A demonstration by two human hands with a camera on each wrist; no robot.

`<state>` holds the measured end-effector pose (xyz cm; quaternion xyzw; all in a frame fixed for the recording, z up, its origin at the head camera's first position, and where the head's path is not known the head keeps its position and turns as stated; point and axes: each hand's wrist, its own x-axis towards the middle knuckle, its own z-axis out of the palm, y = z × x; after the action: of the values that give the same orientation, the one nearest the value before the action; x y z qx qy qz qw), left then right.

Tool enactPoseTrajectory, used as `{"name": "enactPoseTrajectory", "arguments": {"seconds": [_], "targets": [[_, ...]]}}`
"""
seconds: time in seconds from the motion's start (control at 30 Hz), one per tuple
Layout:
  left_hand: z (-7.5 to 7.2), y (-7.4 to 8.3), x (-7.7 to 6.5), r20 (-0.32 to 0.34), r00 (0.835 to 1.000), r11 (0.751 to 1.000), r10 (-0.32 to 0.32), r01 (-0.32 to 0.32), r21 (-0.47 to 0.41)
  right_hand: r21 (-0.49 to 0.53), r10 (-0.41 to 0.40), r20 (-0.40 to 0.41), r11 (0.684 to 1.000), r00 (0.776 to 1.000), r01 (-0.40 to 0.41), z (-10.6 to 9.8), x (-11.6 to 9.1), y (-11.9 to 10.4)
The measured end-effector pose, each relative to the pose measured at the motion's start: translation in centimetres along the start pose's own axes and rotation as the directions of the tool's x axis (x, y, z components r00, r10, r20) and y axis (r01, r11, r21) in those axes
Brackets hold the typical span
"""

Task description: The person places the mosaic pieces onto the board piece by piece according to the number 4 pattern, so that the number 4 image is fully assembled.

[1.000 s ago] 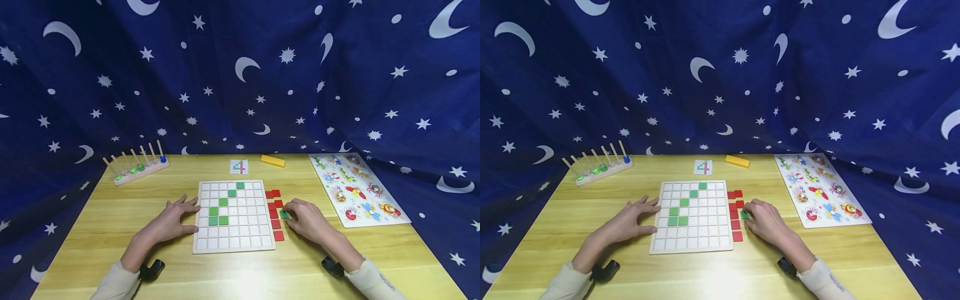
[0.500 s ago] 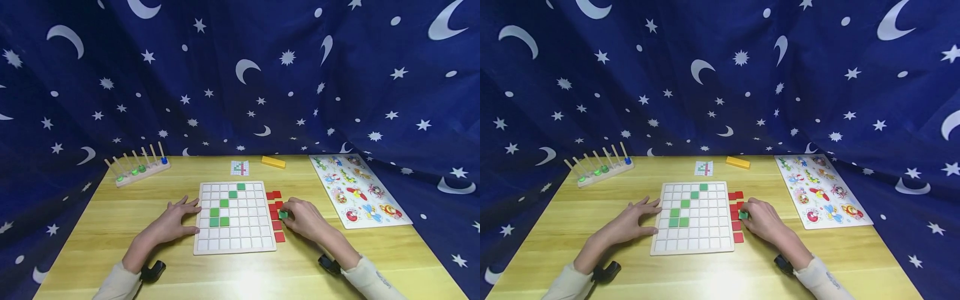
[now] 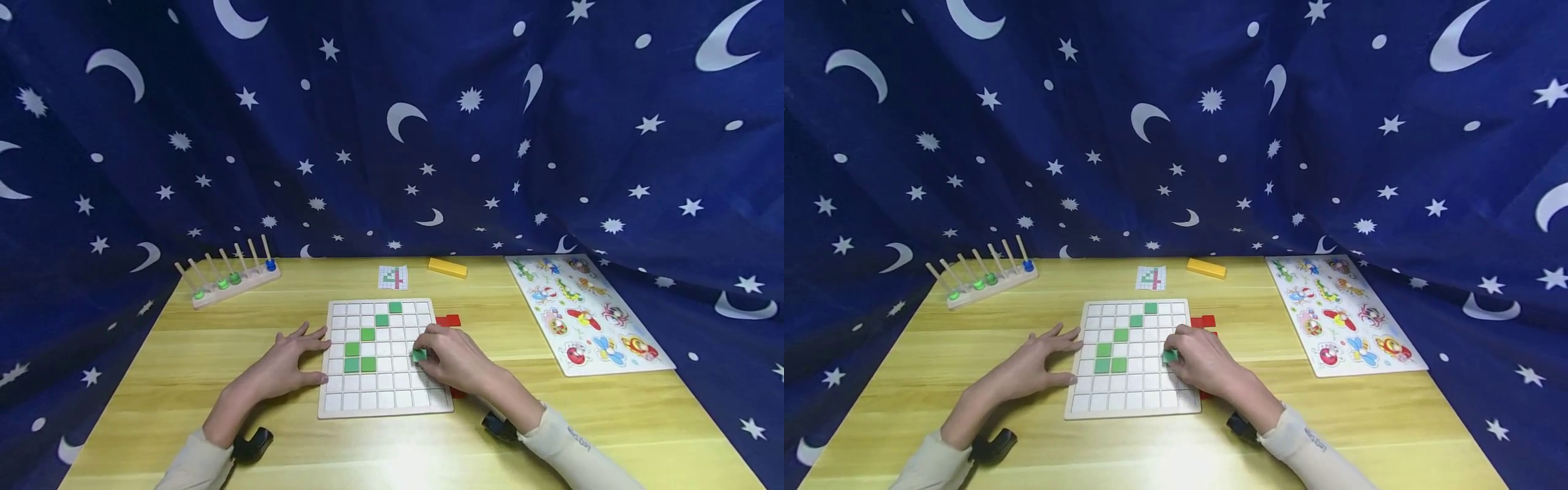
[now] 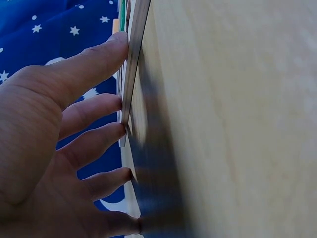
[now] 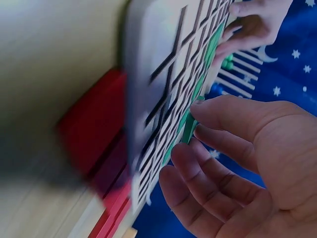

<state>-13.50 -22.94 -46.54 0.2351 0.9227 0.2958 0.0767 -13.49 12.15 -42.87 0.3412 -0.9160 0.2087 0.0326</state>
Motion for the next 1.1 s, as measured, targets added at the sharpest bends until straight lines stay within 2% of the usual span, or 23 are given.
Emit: {"name": "enactPoseTrajectory", "arguments": {"seconds": [0.27, 0.5, 0.8, 0.97, 1.1], "targets": [[0.1, 0.0, 0.0, 0.001, 1.0, 1.0, -0.004, 0.004, 0.002, 0.022, -0.074, 0.043, 0.997, 0.996, 0.073, 1.8, 1.9, -1.7], [0.1, 0.0, 0.1, 0.001, 1.0, 1.0, -0.009, 0.009, 0.005, 0.022, -0.096, 0.075, 0.995, 0.993, 0.095, 2.8, 2.9, -2.6], [0.0, -0.1, -0.1, 0.001, 1.0, 1.0, -0.007, 0.007, 0.01, 0.01, -0.098, 0.124, 0.995, 0.987, 0.097, 2.9, 3.6, -3.3], [0.0, -0.2, -0.1, -0.002, 1.0, 1.0, -0.008, 0.008, 0.017, 0.019, -0.097, 0.113, 0.995, 0.989, 0.095, 2.9, 3.6, -3.1], [0.0, 0.0, 0.0, 0.004, 1.0, 1.0, -0.003, 0.003, 0.014, 0.033, -0.077, 0.075, 0.997, 0.994, 0.075, 2.1, 3.1, -2.2]]}}
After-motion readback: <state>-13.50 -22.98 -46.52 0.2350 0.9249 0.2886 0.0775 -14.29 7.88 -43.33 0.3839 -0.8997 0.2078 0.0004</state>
